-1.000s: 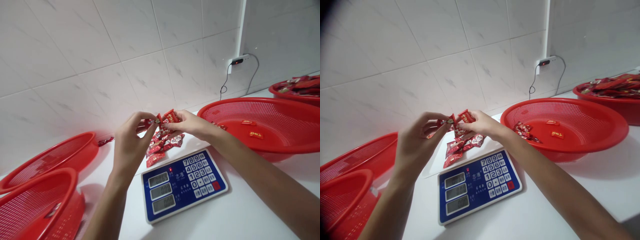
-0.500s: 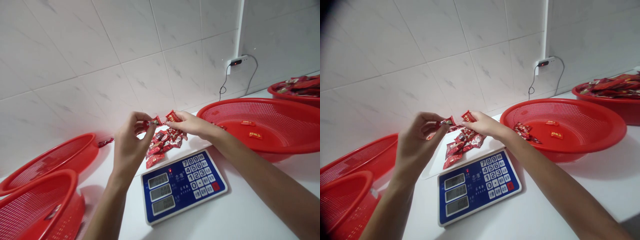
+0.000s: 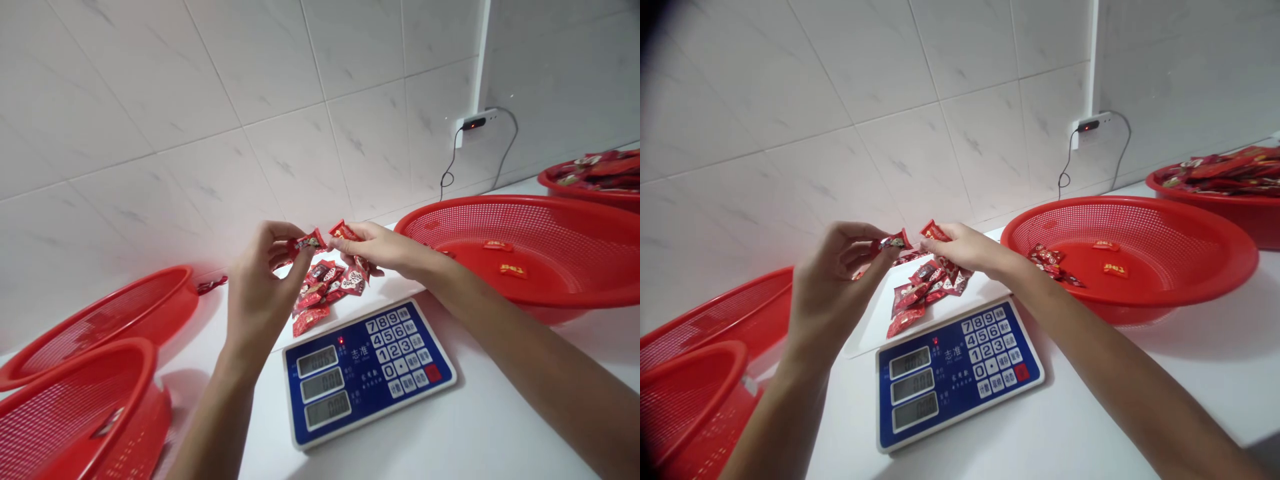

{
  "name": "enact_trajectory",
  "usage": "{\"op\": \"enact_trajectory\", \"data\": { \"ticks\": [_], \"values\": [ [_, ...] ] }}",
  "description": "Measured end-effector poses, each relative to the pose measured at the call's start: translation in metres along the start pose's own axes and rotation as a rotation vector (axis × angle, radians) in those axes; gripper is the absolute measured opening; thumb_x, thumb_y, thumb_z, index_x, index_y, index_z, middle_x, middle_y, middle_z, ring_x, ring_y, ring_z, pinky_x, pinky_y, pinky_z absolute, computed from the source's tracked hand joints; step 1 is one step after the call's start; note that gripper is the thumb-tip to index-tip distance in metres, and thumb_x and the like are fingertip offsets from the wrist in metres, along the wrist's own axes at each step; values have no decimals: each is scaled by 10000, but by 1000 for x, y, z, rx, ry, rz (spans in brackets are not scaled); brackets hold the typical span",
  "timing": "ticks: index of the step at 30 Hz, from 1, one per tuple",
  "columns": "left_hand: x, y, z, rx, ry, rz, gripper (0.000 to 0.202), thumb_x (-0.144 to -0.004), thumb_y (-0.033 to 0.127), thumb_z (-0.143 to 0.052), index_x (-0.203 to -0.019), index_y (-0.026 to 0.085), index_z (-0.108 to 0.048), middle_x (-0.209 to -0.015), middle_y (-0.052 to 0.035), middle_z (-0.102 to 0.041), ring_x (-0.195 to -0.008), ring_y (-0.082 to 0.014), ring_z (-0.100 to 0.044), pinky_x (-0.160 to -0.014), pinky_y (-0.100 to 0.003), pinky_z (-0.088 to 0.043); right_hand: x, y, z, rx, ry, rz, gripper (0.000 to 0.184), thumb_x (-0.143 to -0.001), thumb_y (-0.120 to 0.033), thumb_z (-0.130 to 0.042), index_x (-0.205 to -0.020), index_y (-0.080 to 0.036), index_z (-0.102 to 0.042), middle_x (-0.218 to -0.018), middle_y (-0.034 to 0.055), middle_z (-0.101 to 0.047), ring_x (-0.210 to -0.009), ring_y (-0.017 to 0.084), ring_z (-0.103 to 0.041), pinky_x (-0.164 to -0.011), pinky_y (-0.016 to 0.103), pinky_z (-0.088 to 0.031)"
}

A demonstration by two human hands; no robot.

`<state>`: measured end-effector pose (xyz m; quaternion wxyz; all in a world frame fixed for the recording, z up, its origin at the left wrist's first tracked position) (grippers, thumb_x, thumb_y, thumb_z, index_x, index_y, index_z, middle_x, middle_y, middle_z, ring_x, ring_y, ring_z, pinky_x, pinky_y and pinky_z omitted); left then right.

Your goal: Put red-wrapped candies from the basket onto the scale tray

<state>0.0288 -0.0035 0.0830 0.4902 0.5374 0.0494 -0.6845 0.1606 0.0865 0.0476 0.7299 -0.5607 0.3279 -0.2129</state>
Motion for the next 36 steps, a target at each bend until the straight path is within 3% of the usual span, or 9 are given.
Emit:
{"op": "enact_trajectory", "data": {
  "ticks": [5, 10, 36],
  "values": [
    [1, 7, 1, 0, 35, -42, 186, -820, 189, -697, -957, 255, -590, -931, 23, -669, -913, -139, -662, -844, -277, -566, 7, -7, -11, -197, -210, 18, 427, -921, -569, -496, -783, -168, -542, -625, -6, -502, -483, 91, -485, -410, 211, -355],
    [4, 13, -5, 20, -34, -99, 192, -825, 159, -684, -967, 253, -595, -932, 30, -670, -892, -139, -664, -864, -300, -576, 10, -11, -15, -207, -276, 61, 470, -894, -607, -514, -735, -165, -530, -622, -17, -499, -452, 64, -423, -390, 195, -339],
    [6, 15, -13, -15, -77, -111, 211, -829, 117, -675, -979, 240, -594, -927, 35, -691, -888, -125, -677, -889, -286, -567, 11, -11, -13, -167, -218, 19, 401, -897, -528, -568, -733, -169, -498, -632, -26, -491, -442, 57, -440, -342, 170, -330]
  ]
}}
Point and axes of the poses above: each hand's wrist, its own x-axis away from the middle knuckle, its own z-axis out of the back of the hand, y = z × x, the point moved 5 cm from there along -x, towards the middle knuckle
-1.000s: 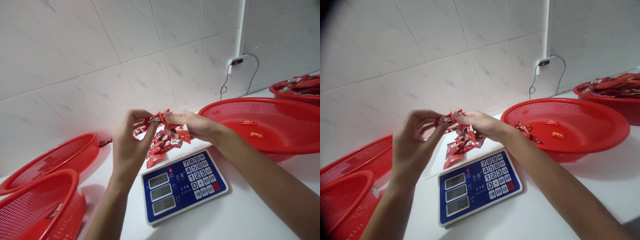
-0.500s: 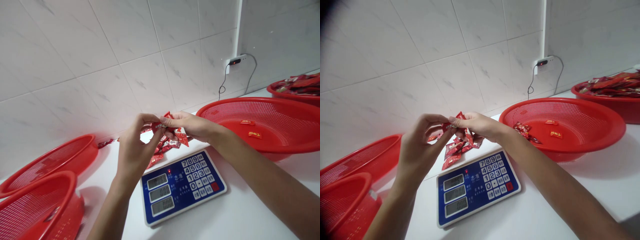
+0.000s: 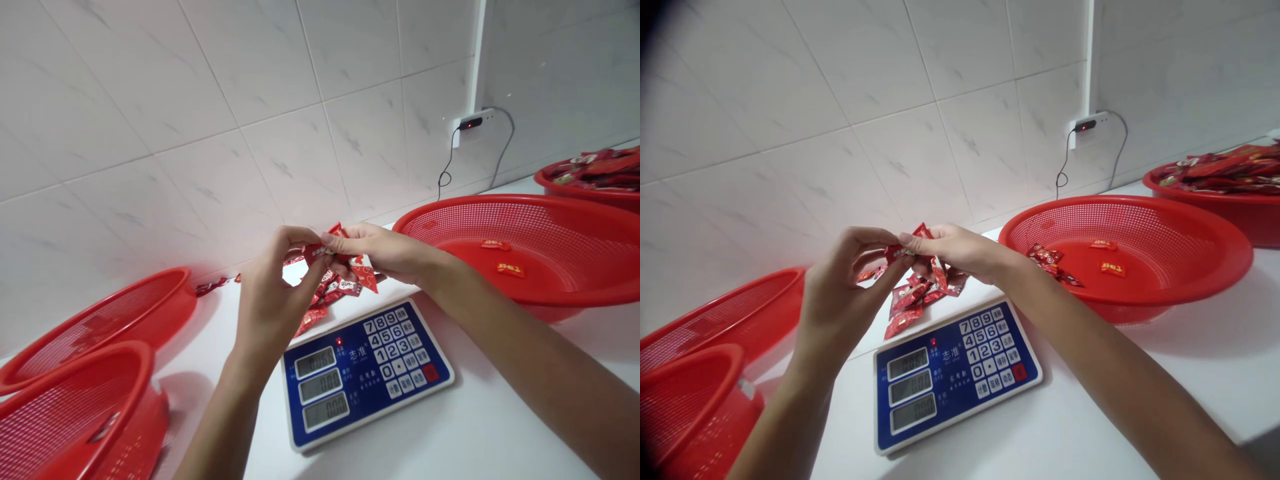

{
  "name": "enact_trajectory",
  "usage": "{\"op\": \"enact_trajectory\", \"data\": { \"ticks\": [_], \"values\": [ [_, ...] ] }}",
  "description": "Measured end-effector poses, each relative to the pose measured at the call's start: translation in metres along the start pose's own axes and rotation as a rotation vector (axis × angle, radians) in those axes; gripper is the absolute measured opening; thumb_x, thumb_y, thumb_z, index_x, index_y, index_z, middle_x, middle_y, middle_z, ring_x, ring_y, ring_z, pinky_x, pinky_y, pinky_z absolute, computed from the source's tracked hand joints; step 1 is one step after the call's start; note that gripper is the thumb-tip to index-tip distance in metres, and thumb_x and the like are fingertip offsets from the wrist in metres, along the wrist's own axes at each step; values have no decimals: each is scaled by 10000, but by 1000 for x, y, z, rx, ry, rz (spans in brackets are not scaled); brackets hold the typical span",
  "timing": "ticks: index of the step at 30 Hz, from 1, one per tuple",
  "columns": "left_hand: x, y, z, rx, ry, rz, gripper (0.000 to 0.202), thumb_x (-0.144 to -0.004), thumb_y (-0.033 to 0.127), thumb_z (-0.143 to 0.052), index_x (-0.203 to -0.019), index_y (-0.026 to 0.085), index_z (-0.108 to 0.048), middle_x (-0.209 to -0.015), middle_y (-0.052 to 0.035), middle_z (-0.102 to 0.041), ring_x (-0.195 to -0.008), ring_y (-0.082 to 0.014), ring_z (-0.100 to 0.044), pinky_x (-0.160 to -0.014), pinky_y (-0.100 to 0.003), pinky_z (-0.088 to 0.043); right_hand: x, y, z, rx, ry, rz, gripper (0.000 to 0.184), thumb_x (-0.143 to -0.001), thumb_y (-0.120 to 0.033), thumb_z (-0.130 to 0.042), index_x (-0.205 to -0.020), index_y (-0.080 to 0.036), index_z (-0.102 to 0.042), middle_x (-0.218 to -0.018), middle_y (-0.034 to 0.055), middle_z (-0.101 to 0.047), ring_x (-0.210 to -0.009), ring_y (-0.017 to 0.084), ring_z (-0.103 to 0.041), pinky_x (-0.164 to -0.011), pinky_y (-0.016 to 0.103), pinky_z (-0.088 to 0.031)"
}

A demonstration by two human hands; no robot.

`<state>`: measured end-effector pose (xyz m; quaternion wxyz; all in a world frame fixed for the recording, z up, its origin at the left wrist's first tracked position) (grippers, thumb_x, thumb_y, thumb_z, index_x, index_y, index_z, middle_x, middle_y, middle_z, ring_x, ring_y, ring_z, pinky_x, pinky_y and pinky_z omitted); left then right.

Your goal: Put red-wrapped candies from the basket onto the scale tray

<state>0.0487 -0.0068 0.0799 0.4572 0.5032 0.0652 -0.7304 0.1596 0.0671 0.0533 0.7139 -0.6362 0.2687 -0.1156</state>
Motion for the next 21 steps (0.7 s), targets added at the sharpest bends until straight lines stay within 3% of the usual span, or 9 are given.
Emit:
{"op": "enact_trajectory", "data": {
  "ticks": [4, 6, 8, 12, 16, 18, 21],
  "values": [
    [-1, -5, 0, 178, 10, 45, 209, -831, 139, -678, -989, 252, -600, -994, 16, -682, -952, -137, -669, -908, -282, -562, -2, -1, 3, -12, 40, 35, 416, -895, -529, -572, -703, -168, -499, -593, -29, -481, -424, 57, -426, -338, 178, -302],
    [-3, -15, 4, 292, 48, 99, 195, -837, 189, -684, -995, 256, -591, -1077, -8, -674, -1016, -157, -661, -914, -290, -561, -2, -4, 11, -49, 123, 65, 422, -914, -508, -556, -675, -167, -485, -572, -35, -461, -414, 48, -393, -344, 181, -277],
    [-4, -29, 7, 260, 19, 166, 217, -840, 294, -693, -1025, 260, -585, -1159, -42, -662, -1097, -195, -640, -932, -322, -553, 0, -9, 21, -123, 219, 113, 385, -936, -460, -546, -694, -165, -488, -587, -36, -458, -433, 44, -389, -368, 180, -283],
    [2, -59, -13, -90, -355, 243, 586, -821, 551, -649, -1310, 269, -490, -1392, -134, -539, -1312, -331, -481, -1042, -535, -438, 8, -21, 39, -206, 310, 196, 312, -947, -409, -549, -758, -167, -493, -628, -30, -465, -491, 52, -408, -408, 178, -309],
    [17, -78, -48, -341, -737, 226, 895, -774, 693, -598, -1507, 302, -264, -1599, -141, -213, -1448, -421, -183, -1095, -663, -259, 11, -25, 43, -198, 315, 208, 369, -907, -486, -584, -749, -169, -485, -637, -29, -461, -496, 53, -400, -403, 187, -301],
    [21, -81, -61, -412, -852, 229, 897, -771, 727, -568, -1515, 343, -247, -1617, -116, -152, -1452, -439, -144, -1084, -684, -245, 11, -25, 41, -203, 304, 209, 388, -888, -507, -603, -740, -171, -478, -648, -28, -467, -494, 51, -397, -397, 191, -293],
    [20, -76, -71, -418, -852, 127, 672, -855, 662, -512, -1446, 357, -410, -1556, -105, -330, -1397, -388, -324, -1076, -612, -324, 11, -25, 36, -199, 294, 182, 393, -880, -507, -613, -730, -174, -470, -658, -27, -475, -478, 46, -382, -377, 199, -264]
  ]
}}
Point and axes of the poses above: each hand's wrist, its own x-axis away from the middle knuckle, its own z-axis out of the back of the hand, y = z × x, the point moved 5 cm from there along -x, towards the middle knuckle
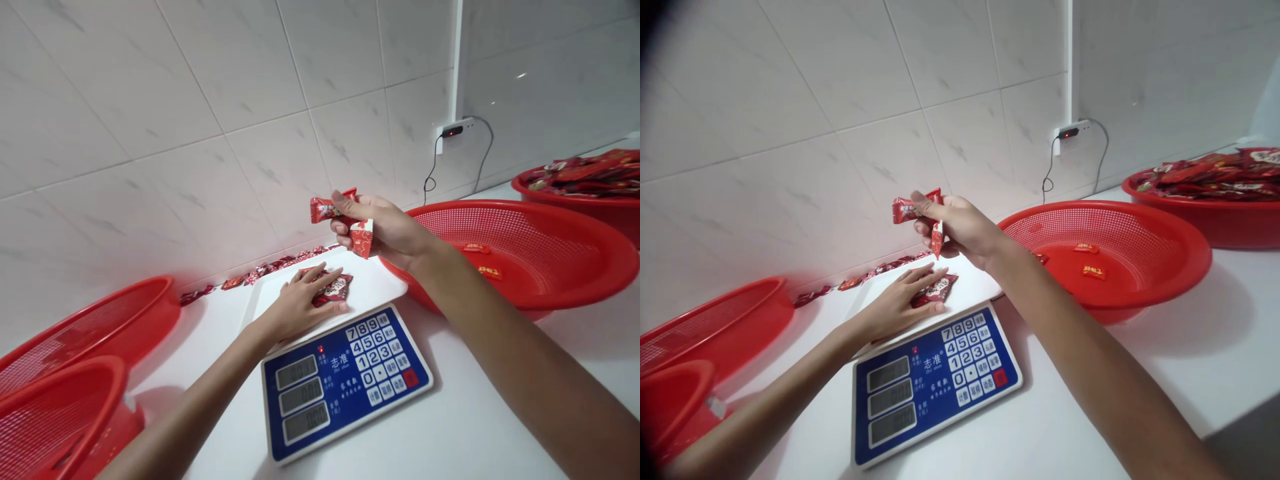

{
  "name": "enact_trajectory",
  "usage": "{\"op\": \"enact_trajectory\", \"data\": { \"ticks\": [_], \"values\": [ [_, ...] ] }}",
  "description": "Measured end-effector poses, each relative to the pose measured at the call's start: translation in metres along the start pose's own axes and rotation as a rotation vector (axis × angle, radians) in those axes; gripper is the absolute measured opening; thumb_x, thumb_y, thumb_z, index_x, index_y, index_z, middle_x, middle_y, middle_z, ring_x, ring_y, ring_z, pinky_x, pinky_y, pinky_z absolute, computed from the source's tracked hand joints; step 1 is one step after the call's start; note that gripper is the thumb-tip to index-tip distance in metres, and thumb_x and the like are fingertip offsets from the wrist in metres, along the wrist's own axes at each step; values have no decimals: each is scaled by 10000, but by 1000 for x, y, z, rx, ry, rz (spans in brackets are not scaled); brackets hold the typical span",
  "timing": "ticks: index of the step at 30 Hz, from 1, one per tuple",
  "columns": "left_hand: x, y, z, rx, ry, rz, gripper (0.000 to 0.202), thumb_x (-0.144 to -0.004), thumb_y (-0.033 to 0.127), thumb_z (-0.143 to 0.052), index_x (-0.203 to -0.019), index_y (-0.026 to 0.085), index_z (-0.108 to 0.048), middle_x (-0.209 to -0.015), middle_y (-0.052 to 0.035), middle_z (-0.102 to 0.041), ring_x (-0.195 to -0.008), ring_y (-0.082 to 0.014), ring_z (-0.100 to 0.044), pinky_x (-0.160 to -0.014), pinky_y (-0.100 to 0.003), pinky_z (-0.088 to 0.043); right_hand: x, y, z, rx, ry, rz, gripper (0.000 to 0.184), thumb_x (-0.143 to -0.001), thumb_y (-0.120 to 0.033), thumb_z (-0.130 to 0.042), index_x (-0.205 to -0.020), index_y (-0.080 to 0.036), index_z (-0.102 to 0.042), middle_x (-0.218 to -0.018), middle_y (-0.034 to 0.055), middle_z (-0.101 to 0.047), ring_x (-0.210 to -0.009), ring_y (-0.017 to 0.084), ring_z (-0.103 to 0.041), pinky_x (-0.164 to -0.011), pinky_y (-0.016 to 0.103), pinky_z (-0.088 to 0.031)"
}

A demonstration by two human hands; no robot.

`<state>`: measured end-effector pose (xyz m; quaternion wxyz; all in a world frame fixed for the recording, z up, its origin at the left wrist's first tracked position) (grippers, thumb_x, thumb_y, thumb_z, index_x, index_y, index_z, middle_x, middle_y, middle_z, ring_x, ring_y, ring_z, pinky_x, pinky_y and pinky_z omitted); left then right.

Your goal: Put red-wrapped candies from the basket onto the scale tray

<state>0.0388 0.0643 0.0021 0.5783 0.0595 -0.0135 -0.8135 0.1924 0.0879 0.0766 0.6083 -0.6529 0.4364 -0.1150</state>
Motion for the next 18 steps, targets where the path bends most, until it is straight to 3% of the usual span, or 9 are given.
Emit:
{"op": "enact_trajectory", "data": {
  "ticks": [2, 5, 11, 18],
  "values": [
    [-1, 5, 1, -13, 60, -58, 478, -934, 550, -462, -1364, 351, -528, -1436, -86, -493, -1301, -318, -459, -1067, -531, -371, 1, 0, -2, 9, 1, -16, 386, -886, -498, -609, -730, -172, -474, -659, -27, -479, -469, 44, -378, -374, 202, -258],
    [1, 7, 3, -24, 133, -73, 363, -982, 438, -420, -1287, 363, -602, -1272, -59, -598, -1172, -271, -537, -1024, -478, -414, 1, -2, -3, 5, -6, -17, 360, -911, -470, -586, -744, -167, -488, -657, -29, -483, -468, 44, -388, -393, 201, -285],
    [3, 8, 8, -1, 239, -29, 336, -982, 380, -430, -1169, 268, -685, -1132, -86, -637, -974, -252, -608, -937, -452, -452, 1, 1, -4, -11, -32, -30, 330, -949, -427, -539, -753, -168, -481, -650, -35, -478, -467, 45, -374, -411, 199, -296],
    [2, 7, 11, 128, 253, 48, 359, -989, 351, -367, -1104, 258, -694, -1206, -67, -631, -1052, -241, -612, -990, -414, -431, 1, 3, -7, 9, -46, -42, 283, -932, -427, -569, -828, -172, -504, -651, -37, -501, -475, 55, -416, -419, 202, -298]
  ]
}}
Point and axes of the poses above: each hand's wrist, its own x-axis away from the middle knuckle, its own z-axis out of the back of the hand, y = z × x, the point moved 5 cm from there along -x, towards the middle knuckle
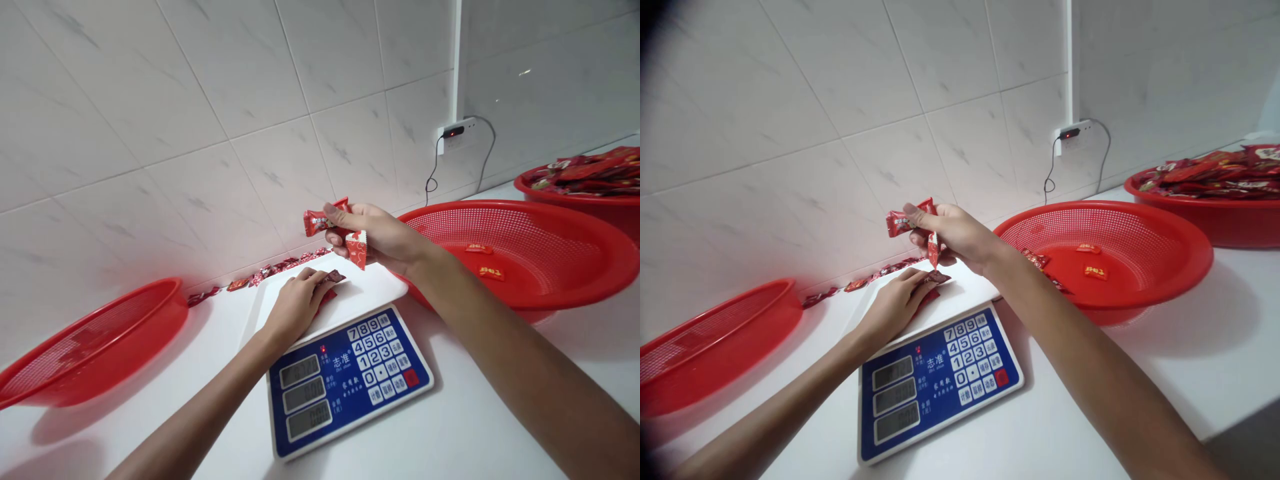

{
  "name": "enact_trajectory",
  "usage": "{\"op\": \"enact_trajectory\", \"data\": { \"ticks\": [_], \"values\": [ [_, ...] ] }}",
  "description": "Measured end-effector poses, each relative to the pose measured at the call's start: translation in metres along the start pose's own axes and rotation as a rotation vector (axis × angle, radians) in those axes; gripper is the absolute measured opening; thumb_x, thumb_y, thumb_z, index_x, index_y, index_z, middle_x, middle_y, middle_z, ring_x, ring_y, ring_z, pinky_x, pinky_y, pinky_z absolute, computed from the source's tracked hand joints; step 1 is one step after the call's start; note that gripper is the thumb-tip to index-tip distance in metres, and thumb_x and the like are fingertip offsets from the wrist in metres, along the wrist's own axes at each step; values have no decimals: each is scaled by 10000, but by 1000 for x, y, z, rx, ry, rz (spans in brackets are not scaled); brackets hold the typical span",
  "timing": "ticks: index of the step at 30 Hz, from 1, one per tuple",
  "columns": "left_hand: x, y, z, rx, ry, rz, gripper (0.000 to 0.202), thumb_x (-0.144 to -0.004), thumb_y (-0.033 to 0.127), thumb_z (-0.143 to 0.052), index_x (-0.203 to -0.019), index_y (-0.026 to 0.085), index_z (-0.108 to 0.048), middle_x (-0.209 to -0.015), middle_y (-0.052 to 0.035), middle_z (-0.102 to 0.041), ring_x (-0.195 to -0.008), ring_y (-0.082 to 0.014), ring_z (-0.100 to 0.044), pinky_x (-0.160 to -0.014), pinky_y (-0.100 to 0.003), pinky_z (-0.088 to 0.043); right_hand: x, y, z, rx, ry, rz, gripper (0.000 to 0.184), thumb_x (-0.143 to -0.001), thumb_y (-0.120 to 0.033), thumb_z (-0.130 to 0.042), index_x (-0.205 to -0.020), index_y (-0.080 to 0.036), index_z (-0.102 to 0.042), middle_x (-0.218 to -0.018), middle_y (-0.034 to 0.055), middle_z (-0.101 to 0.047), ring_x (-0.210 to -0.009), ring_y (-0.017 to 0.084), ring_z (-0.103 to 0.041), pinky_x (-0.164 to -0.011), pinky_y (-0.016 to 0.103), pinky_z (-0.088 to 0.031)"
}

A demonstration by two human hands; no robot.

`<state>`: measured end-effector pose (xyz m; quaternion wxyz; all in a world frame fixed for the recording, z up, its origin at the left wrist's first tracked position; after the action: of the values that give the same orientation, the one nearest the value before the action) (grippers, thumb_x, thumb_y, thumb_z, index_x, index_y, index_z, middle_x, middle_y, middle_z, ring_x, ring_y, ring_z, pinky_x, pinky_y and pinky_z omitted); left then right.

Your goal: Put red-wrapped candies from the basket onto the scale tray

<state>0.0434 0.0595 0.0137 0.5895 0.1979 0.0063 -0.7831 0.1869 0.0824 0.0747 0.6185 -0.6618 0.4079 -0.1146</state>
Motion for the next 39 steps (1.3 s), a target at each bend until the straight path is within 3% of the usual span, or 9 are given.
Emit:
{"op": "enact_trajectory", "data": {
  "ticks": [3, 8, 14, 17, 20, 23, 27, 33, 39],
  "values": [
    [-4, -4, 8, 66, -30, 26, 364, -975, 377, -372, -1104, 230, -680, -1142, -63, -668, -999, -228, -631, -925, -365, -467, 0, -1, 0, 7, -13, -5, 300, -938, -439, -554, -818, -169, -503, -647, -38, -499, -459, 51, -405, -409, 203, -285],
    [-9, -21, 26, 117, -71, 116, 501, -922, 551, -387, -923, 154, -692, -788, -67, -706, -716, -246, -652, -642, -327, -497, -1, -2, 4, 2, -26, 18, 295, -945, -424, -548, -811, -165, -501, -638, -35, -500, -464, 51, -415, -402, 200, -268],
    [-7, -27, 31, 134, -47, 72, 394, -897, 476, -417, -1031, 213, -678, -1124, -90, -680, -1062, -285, -609, -935, -417, -459, -1, -3, 6, 10, -30, 29, 303, -941, -421, -555, -805, -152, -523, -658, -26, -507, -480, 50, -422, -416, 198, -295],
    [1, -28, 35, 139, -8, 59, 412, -905, 471, -390, -1090, 211, -650, -1192, -101, -633, -1133, -277, -572, -996, -442, -435, 0, -4, 4, 15, -13, 5, 300, -953, -413, -538, -799, -156, -514, -654, -29, -502, -481, 50, -419, -413, 192, -297],
    [12, -31, 37, 125, 10, 44, 367, -897, 448, -407, -1053, 218, -648, -1179, -102, -613, -1141, -272, -561, -1009, -459, -437, 1, -5, 4, 11, 9, -12, 287, -967, -392, -517, -799, -159, -508, -642, -34, -496, -474, 49, -408, -406, 189, -291],
    [21, -32, 36, 82, -45, 33, 318, -891, 409, -428, -1010, 225, -658, -1203, -106, -589, -1197, -286, -525, -1023, -484, -432, 1, -4, 4, 16, 2, 1, 300, -935, -428, -566, -812, -158, -517, -655, -32, -505, -483, 49, -424, -395, 189, -274],
    [32, -28, 38, 17, -137, 48, 385, -943, 460, -362, -1164, 261, -607, -1320, -88, -530, -1277, -281, -477, -1049, -465, -425, 1, -4, 4, 11, -11, 16, 315, -905, -459, -601, -832, -166, -512, -669, -32, -517, -487, 49, -436, -402, 193, -280],
    [45, -25, 30, -84, -155, 23, 637, -873, 620, -498, -1431, 333, -396, -1387, -132, -467, -1214, -342, -524, -972, -512, -478, 1, -5, 3, 6, -11, 13, 282, -925, -429, -582, -835, -170, -516, -658, -32, -510, -491, 59, -447, -417, 205, -304],
    [28, -28, 13, -142, -146, 101, 849, -839, 708, -469, -1536, 335, -158, -1610, -175, -114, -1441, -476, -134, -1014, -705, -325, 2, -4, 4, 26, -8, 9, 300, -913, -442, -595, -815, -173, -504, -670, -26, -517, -487, 57, -434, -416, 210, -295]
  ]
}}
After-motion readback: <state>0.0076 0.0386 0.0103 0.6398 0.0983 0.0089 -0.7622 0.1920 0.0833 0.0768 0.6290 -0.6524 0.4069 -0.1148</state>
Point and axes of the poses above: each hand's wrist, its own x-axis away from the middle knuckle, its own z-axis out of the back of the hand, y = z × x, the point moved 5 cm from there along -x, towards the middle knuckle
